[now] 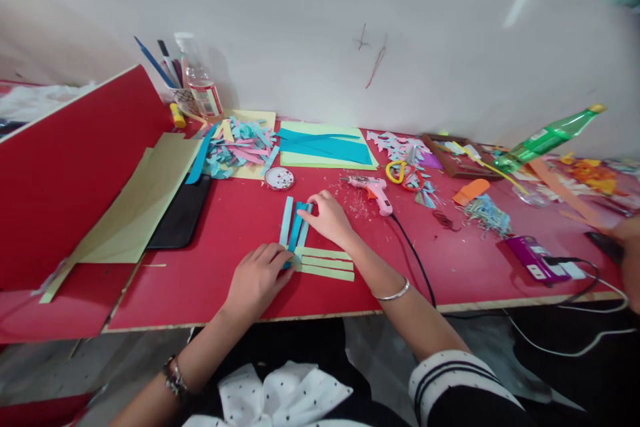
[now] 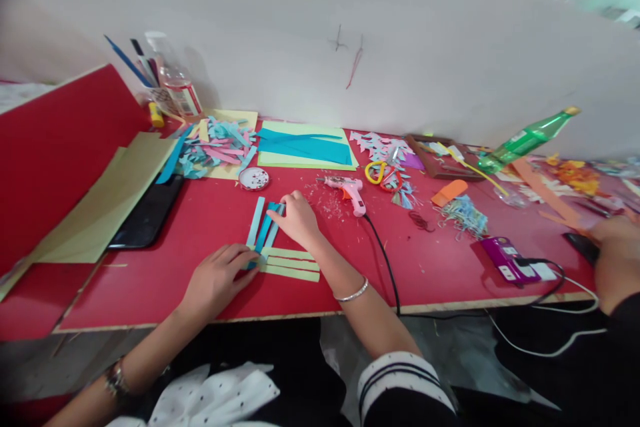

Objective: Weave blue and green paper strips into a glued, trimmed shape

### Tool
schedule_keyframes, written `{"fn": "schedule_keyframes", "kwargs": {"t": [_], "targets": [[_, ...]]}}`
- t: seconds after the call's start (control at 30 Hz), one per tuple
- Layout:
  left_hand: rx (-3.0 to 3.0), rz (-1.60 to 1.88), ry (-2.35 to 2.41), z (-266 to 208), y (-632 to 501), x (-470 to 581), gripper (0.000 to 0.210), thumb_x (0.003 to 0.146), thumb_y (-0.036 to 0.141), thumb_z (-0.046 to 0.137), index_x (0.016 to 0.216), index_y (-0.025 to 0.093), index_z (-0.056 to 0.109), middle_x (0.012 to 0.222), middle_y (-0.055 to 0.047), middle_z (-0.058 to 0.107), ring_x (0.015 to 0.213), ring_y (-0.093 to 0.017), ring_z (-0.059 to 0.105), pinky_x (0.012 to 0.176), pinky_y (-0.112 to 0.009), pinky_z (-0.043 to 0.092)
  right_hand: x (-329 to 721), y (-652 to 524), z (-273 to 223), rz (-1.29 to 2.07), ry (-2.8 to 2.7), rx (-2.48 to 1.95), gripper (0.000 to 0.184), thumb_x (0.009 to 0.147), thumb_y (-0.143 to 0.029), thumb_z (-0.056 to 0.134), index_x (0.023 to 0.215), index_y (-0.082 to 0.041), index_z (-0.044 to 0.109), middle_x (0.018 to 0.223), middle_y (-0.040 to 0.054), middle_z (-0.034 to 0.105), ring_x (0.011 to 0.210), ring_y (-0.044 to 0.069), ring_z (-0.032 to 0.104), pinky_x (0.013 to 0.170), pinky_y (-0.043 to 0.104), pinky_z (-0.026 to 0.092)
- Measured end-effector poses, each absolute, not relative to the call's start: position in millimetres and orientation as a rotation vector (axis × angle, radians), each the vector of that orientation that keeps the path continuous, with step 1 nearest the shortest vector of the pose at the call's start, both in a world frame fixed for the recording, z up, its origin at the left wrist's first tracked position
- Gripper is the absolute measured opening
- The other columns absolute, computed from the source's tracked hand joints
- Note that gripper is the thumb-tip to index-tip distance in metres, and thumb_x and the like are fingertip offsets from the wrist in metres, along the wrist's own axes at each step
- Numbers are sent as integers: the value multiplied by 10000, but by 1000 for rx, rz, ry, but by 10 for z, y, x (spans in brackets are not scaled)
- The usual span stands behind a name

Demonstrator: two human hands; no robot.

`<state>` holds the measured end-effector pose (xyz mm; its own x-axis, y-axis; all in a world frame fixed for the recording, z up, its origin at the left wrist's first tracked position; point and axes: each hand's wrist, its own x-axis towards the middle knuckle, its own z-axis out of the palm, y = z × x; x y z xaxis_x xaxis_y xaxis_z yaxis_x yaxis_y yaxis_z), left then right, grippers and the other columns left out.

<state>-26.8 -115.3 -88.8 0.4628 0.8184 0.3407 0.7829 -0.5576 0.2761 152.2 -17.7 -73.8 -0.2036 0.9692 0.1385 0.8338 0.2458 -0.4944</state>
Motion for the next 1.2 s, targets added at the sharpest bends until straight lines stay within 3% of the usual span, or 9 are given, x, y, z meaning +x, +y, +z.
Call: {"fn": "schedule_keyframes", "kwargs": {"t": [0.2,0.47,1.2], "targets": [[2628,685,1441,-874,-1153,-264,145,835,251,472,874,181,593,857,-55,618,790,-175,572,699,-282,472,1502,-110,-755,419,-2158,-1668,242,718,-305,623,889,-151,551,931,68,489,844,180,530,759,297,422],[2628,649,1452,-882,-1154,-267,133,835,256,480,885,190,584,875,-47,614,798,-179,569,695,-283,467,1535,-56,-743,503,-2174,-1581,139,746,-212,595,879,-188,565,894,24,478,766,122,536,698,242,420],[2631,646,1454,-875,-1147,-264,124,820,249,501,881,187,590,873,-41,618,796,-177,566,690,-277,461,1539,26,-805,562,-2063,-1152,37,768,-166,552,774,-166,588,823,21,496,669,109,486,644,227,393]]}}
